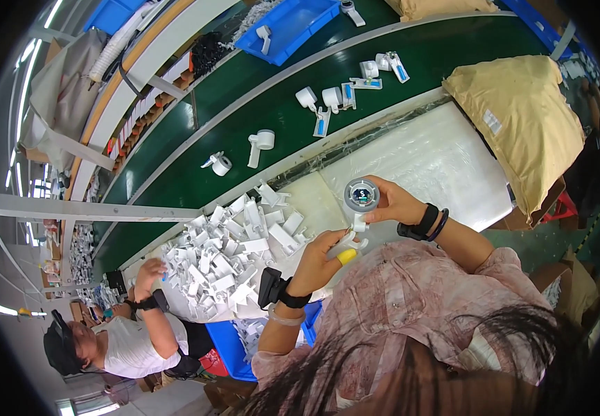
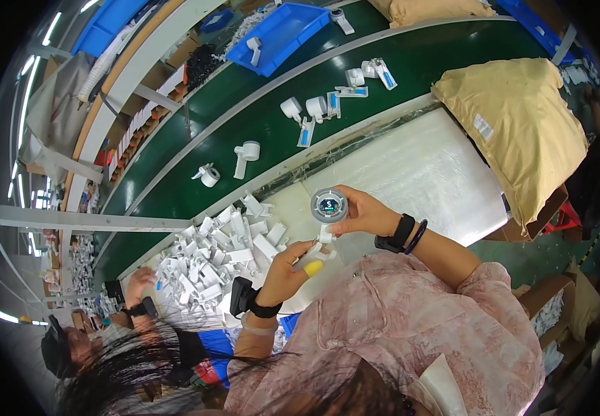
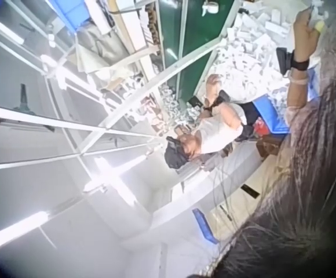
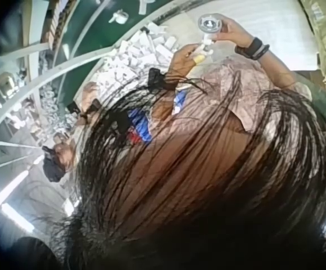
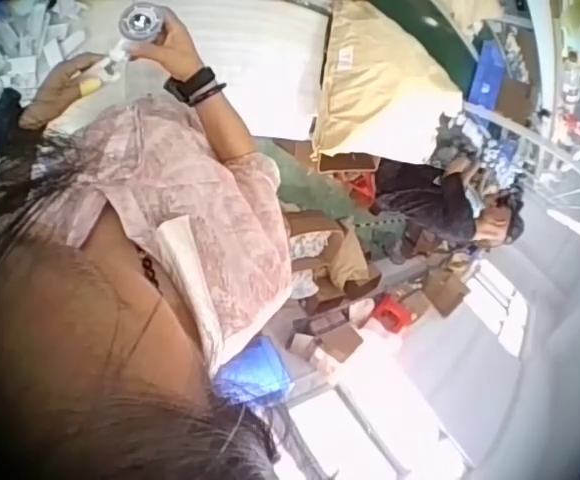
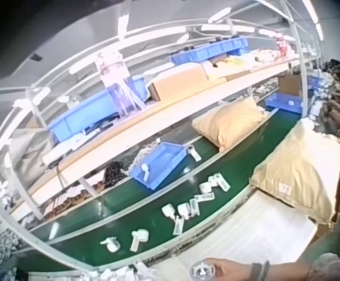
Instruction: The person picks up a white plastic housing and a blue battery, inserts the battery, and fits a fan motor and digital display into the assembly. They then snap a white cover onto the unit and place the completed handheld fan onto the conveyor belt.
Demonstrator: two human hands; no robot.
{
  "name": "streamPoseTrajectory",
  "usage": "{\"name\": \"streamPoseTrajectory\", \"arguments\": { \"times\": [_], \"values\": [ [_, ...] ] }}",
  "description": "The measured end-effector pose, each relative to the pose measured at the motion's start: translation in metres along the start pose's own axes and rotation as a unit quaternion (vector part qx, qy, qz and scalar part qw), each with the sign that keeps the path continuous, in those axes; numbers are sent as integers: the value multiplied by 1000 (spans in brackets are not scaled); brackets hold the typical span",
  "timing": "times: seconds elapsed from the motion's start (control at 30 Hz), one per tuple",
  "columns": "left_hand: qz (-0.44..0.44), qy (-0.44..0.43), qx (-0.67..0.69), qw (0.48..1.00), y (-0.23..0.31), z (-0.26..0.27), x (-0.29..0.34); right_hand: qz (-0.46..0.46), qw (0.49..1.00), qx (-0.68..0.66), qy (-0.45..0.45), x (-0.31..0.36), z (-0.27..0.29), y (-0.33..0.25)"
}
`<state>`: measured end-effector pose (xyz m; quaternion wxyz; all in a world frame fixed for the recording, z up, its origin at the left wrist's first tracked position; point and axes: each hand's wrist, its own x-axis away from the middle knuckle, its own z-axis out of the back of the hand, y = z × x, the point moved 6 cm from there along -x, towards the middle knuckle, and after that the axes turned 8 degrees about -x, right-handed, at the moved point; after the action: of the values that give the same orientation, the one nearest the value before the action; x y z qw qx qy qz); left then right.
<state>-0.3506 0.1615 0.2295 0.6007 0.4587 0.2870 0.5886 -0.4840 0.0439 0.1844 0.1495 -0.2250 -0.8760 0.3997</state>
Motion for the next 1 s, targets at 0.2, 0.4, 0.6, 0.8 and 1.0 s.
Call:
{"name": "streamPoseTrajectory", "arguments": {
  "times": [0.2, 0.4, 0.6, 0.8, 1.0],
  "values": [
    [-2, -8, 2, 1000, -2, -5, -5, 1, 1000, 0, 6, 2, 6, -1],
    [36, 28, 70, 997, -23, -10, -15, 5, 1000, -12, 18, -3, 19, 6],
    [80, 67, 218, 970, -67, -21, -57, -11, 995, -1, 96, -17, 67, 20],
    [67, 40, 242, 967, -103, -31, -109, -10, 988, -15, 155, -28, 111, 14],
    [48, 80, 148, 985, -119, -23, -153, -6, 984, -14, 180, -44, 162, 0]
  ]
}}
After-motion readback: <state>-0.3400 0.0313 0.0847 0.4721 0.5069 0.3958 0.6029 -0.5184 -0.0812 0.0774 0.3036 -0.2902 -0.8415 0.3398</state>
